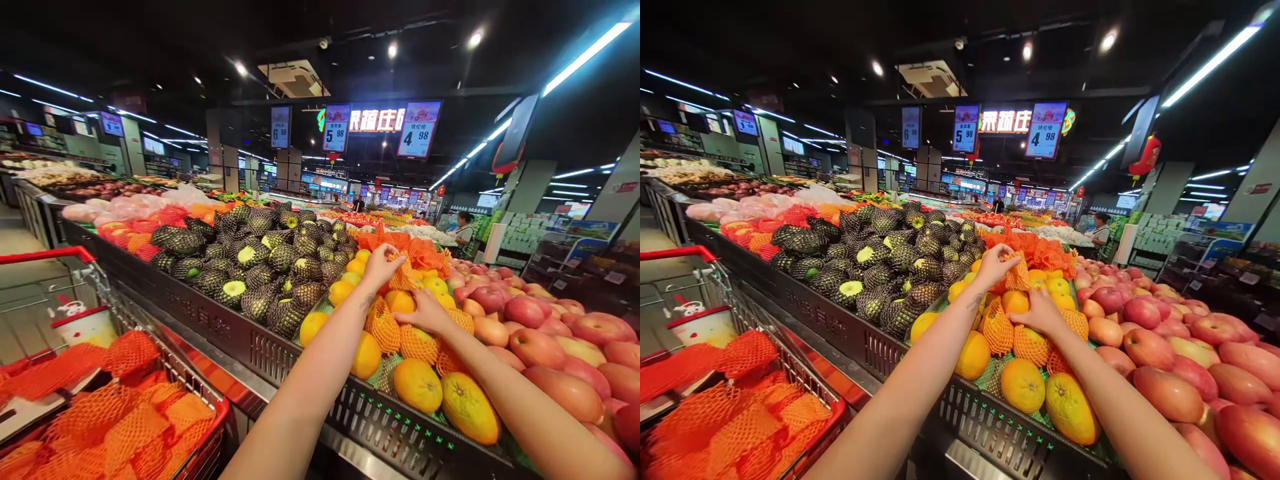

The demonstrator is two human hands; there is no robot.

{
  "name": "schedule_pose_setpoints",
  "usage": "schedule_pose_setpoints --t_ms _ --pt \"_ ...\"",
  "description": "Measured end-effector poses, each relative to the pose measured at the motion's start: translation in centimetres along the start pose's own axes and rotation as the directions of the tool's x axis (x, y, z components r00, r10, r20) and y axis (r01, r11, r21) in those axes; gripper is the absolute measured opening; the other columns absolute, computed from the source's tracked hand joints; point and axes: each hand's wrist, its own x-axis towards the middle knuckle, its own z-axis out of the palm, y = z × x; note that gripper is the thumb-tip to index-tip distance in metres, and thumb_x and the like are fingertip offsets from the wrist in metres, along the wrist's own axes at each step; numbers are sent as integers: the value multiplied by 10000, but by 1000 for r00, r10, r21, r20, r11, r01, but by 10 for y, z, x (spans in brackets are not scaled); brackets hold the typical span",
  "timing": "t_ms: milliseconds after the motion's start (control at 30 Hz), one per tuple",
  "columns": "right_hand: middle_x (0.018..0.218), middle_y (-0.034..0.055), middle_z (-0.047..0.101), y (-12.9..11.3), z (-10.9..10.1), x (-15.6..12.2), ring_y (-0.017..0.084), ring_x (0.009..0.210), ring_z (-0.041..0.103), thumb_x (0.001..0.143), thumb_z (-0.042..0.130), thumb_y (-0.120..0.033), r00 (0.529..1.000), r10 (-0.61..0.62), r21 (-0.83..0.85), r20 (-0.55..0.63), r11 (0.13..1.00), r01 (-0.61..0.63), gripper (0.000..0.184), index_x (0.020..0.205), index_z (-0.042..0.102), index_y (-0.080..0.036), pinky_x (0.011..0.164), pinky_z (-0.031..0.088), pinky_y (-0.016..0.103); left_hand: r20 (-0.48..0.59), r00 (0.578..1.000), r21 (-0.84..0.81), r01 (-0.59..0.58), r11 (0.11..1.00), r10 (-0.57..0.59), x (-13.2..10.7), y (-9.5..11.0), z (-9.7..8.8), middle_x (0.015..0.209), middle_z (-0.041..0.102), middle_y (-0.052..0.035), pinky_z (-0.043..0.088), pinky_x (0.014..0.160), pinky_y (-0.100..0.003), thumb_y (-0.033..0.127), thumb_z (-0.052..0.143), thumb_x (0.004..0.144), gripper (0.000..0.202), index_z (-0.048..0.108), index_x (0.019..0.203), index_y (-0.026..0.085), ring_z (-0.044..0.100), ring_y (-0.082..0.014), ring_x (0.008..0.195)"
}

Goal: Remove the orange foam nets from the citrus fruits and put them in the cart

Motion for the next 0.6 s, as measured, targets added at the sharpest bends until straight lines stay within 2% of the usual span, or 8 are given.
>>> schedule_pose_setpoints --t_ms 100,200,267,333,400,467,533,600 --pt "1173 198 709 -6 -5 7 371 1088 645 707 779 -466 996 -26 4 82 1000 26 648 1223 664 -91 950 481 439 -83 996 82 -33 996 40 0 1 -6 848 629 -12 456 833 -294 225 767 781 176 602 754 171 582 -155 820" --pt "1112 177 728 -9 -5 5 352 1020 676 684 767 -449 998 25 48 55 998 -28 594 1164 678 -111 887 498 418 -220 965 149 -111 983 142 0 7 -12 875 584 -30 456 893 -320 218 807 730 201 614 692 174 581 -176 869" --pt "1095 152 729 -5 -2 1 343 1006 680 670 760 -485 998 60 120 -30 991 -56 613 1168 652 -144 874 502 419 -332 909 154 -213 965 253 -2 12 -14 863 562 -29 463 876 -307 197 768 761 187 596 688 180 577 -167 847" --pt "1085 124 721 3 1 -3 329 983 680 642 760 -550 984 105 234 -141 970 -70 654 1159 609 -181 851 510 419 -439 820 185 -318 930 368 -4 18 -16 839 559 -26 464 849 -291 179 703 806 177 564 697 191 570 -160 824" --pt "1076 108 709 11 2 -4 315 950 674 610 762 -605 962 144 318 -232 946 -65 675 1121 569 -207 818 516 415 -483 758 244 -364 899 438 -7 23 -17 806 570 -21 452 850 -291 164 672 818 195 526 694 204 568 -165 827" --pt "1066 106 703 15 1 -4 312 941 665 581 782 -601 966 114 319 -230 947 -35 672 1082 559 -213 820 517 418 -455 774 283 -342 896 439 -9 26 -18 768 582 -5 431 867 -299 157 675 813 221 496 696 211 568 -166 816" --pt "1079 114 705 15 0 -3 323 989 655 573 802 -553 988 16 262 -152 965 25 640 1064 583 -206 880 507 433 -390 837 271 -294 917 384 -9 27 -17 743 578 19 410 869 -297 178 669 839 226 478 723 213 560 -150 770" --pt "1113 128 703 13 0 -2 342 1054 637 589 803 -514 997 -52 200 -64 978 64 621 1082 612 -188 946 487 456 -319 905 186 -232 955 282 -8 24 -14 722 550 42 400 812 -272 224 629 898 198 472 777 216 533 -125 697"
